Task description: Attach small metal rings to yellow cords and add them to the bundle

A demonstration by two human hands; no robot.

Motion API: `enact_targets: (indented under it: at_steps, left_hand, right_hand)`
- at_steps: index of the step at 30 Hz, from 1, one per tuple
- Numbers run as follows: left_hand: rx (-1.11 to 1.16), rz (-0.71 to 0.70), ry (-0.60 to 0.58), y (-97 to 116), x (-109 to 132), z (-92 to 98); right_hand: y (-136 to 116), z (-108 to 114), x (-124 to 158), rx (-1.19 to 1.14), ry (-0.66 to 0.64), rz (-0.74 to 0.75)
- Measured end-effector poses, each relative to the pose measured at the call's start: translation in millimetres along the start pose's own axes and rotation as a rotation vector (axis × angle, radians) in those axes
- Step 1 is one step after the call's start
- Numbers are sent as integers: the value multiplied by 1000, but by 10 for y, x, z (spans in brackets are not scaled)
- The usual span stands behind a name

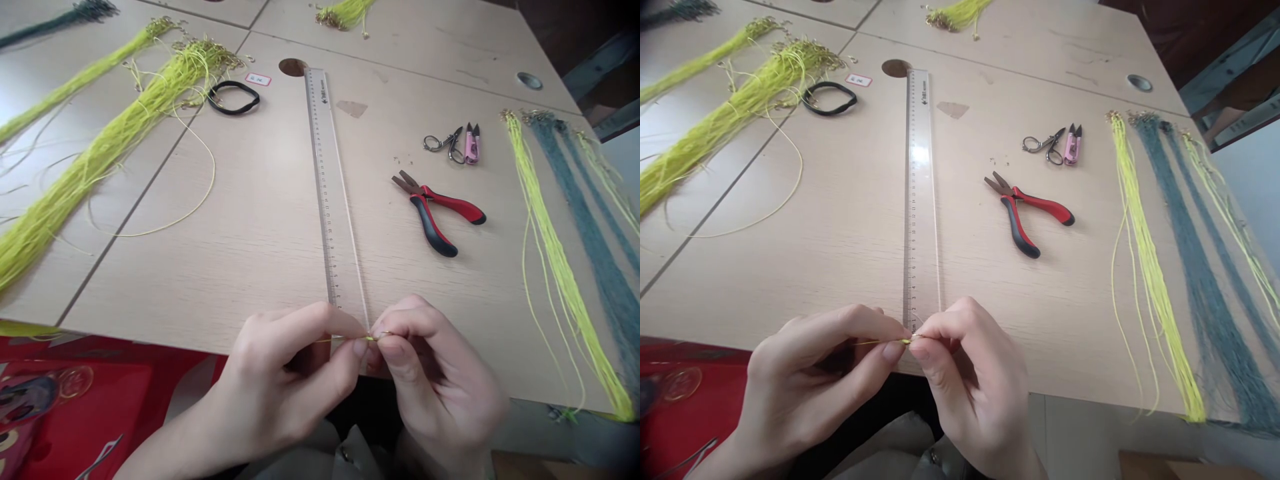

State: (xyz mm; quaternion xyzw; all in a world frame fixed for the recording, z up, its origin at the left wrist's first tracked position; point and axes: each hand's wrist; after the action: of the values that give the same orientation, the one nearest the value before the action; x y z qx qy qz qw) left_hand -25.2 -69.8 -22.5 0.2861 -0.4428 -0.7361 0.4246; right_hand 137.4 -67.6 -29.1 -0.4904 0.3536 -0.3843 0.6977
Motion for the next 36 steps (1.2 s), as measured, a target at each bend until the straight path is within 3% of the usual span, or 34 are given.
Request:
enact_targets:
  at_steps: [18,36]
  left_hand:
    - [-10,10,25,15,-12,-14]
    - [32,63,-23,-27,-54,-36]
  right_hand:
    - [-13,-9,-16,22,-23,-14]
    - [17,-97,-24,-91,64,-50]
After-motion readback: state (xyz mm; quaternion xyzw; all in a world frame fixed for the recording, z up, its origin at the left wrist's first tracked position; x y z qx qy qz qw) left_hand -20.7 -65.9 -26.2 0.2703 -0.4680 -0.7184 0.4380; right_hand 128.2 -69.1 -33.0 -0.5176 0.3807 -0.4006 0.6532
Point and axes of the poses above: each hand's wrist, its own x-axis away from the middle knuckle, its own z-axis out of the back of the hand, y = z × x, and after that the axes turned 15 degrees about -y, right-handed
